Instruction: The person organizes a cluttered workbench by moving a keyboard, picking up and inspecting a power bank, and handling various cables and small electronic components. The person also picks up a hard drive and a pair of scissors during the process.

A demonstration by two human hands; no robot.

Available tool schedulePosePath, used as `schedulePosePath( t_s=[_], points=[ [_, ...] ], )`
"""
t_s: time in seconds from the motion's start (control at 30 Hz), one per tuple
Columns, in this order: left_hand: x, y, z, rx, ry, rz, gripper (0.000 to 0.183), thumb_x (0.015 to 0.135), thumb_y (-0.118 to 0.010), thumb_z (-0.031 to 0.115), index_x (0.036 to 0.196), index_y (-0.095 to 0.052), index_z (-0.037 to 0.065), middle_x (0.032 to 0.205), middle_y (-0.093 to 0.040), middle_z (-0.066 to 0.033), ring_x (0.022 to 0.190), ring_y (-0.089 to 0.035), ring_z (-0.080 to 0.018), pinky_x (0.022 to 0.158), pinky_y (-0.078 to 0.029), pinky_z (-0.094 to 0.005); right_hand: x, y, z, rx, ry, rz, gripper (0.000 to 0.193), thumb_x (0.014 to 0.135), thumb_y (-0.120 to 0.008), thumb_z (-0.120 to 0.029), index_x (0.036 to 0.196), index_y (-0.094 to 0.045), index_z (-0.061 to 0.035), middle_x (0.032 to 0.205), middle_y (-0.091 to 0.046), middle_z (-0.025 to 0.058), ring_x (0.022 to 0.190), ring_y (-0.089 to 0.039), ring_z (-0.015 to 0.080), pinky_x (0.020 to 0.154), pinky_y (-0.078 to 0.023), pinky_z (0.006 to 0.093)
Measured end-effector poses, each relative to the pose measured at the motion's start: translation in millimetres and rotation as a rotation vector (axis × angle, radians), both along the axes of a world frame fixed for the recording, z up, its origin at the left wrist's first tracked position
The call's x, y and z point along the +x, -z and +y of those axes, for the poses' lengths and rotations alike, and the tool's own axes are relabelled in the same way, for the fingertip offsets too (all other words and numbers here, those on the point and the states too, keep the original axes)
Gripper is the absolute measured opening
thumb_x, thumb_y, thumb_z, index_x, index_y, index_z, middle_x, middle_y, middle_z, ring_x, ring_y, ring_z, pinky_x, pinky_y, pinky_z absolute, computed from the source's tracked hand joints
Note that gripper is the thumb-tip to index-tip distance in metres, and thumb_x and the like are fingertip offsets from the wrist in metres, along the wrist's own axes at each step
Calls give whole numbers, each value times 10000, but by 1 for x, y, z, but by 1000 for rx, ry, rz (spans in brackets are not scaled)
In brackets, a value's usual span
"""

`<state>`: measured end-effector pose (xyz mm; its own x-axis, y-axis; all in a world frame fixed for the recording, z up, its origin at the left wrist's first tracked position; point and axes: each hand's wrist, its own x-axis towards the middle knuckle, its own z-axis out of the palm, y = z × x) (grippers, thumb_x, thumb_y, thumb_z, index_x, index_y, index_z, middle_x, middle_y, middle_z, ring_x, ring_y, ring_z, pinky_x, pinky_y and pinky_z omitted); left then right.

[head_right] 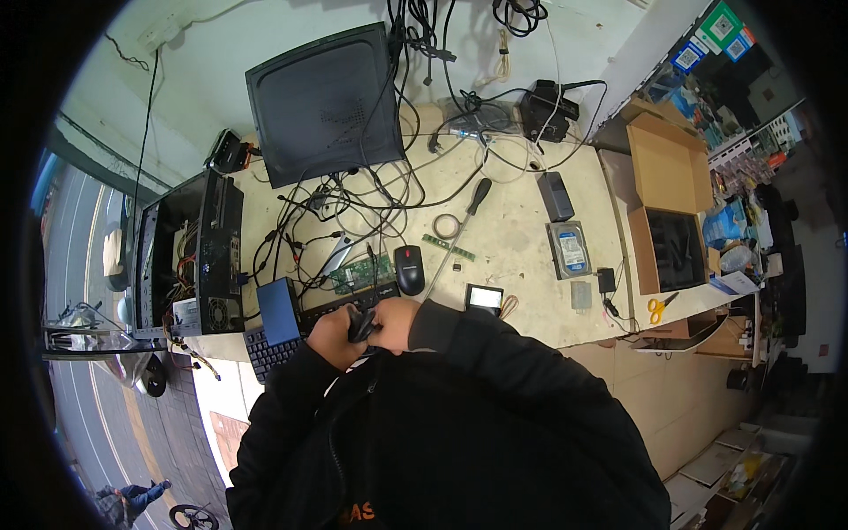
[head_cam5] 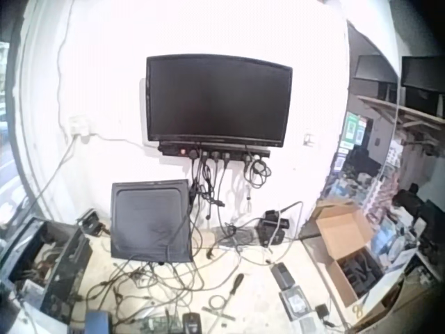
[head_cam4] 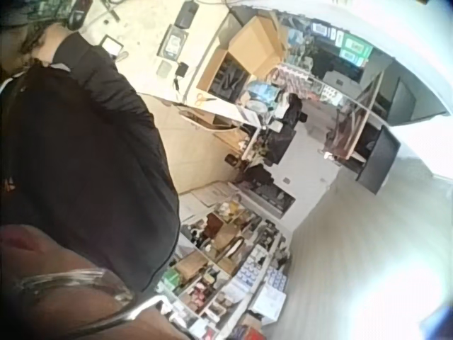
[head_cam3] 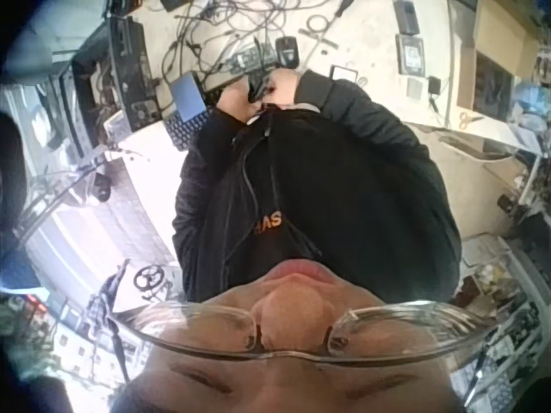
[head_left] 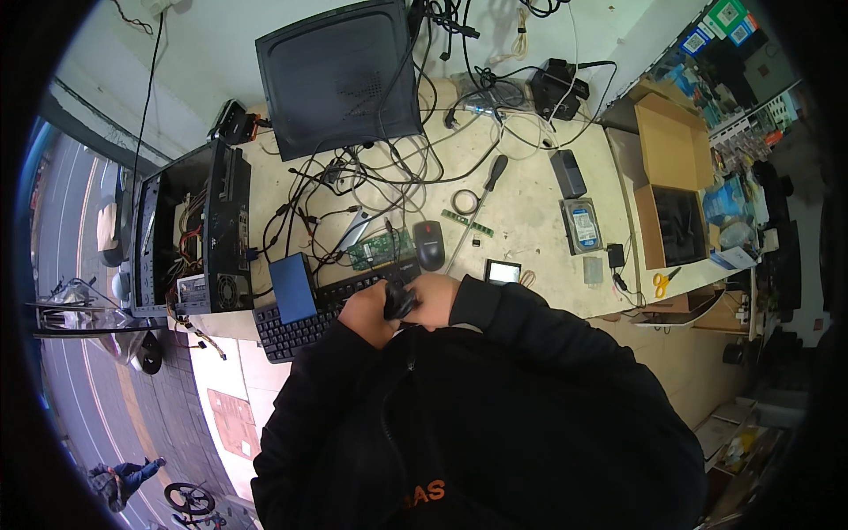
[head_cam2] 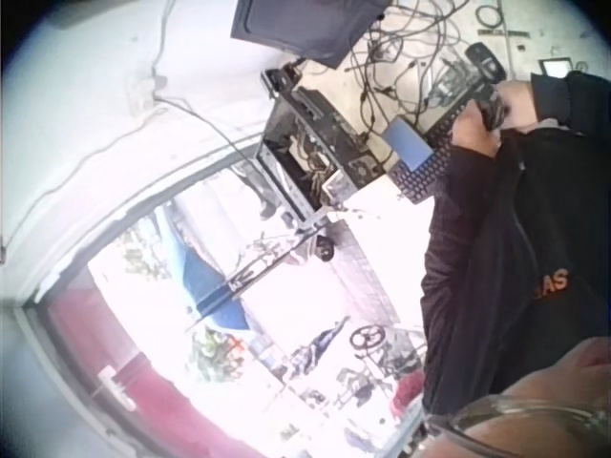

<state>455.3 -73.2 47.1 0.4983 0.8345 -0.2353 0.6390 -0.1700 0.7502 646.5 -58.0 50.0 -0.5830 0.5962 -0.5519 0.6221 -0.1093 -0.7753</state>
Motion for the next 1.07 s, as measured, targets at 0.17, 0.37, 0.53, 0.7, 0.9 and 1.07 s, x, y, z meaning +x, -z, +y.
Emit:
schedulePosePath(
  t_s=[0.17,0.37,0.53,0.7,0.9,1.07],
  points=[
    [-1,33,-4,-75,-31,-177,341,715,-750,138,1031,-641,70,909,-683,-184,905,-656,-371,745,-535,-400,-2,48,-19,321,1,7,233,832,-626,-294,957,-710,-116,853,-681,161,803,-647,361,716,-517,418],
    [19,49,20,147,-29,72,349,720,-685,165,1058,-627,95,914,-676,-198,884,-644,-390,747,-528,-444,2,58,-24,370,244,171,226,848,-597,-242,836,-701,-42,779,-661,164,732,-641,341,686,-520,409],
    [-74,77,84,160,-629,557,284,777,-626,107,1061,-621,98,922,-698,-172,870,-673,-356,750,-533,-458,24,-16,-65,297,183,411,116,849,-660,-139,852,-695,-28,775,-682,93,749,-663,207,710,-521,313],
    [-76,11,75,252,-674,167,322,755,-768,221,1001,-662,42,793,-697,-150,790,-692,-322,670,-532,-390,184,123,-60,634,553,-767,131,754,-625,-90,859,-690,-44,873,-658,156,874,-623,361,782,-505,462],
    [-79,28,28,-60,-803,-365,131,821,-714,68,844,-604,0,684,-626,-56,627,-613,-133,595,-479,-256,242,211,-96,451,599,-817,325,855,-592,-263,1099,-598,-49,952,-613,234,897,-614,401,796,-509,480],
    [-128,30,-16,-140,-901,-542,176,840,-662,44,971,-557,-7,794,-631,-102,757,-650,-210,739,-512,-337,196,180,-44,486,456,-886,486,816,-602,-296,1255,-525,-100,979,-623,233,889,-627,381,784,-520,472]
  ],
)
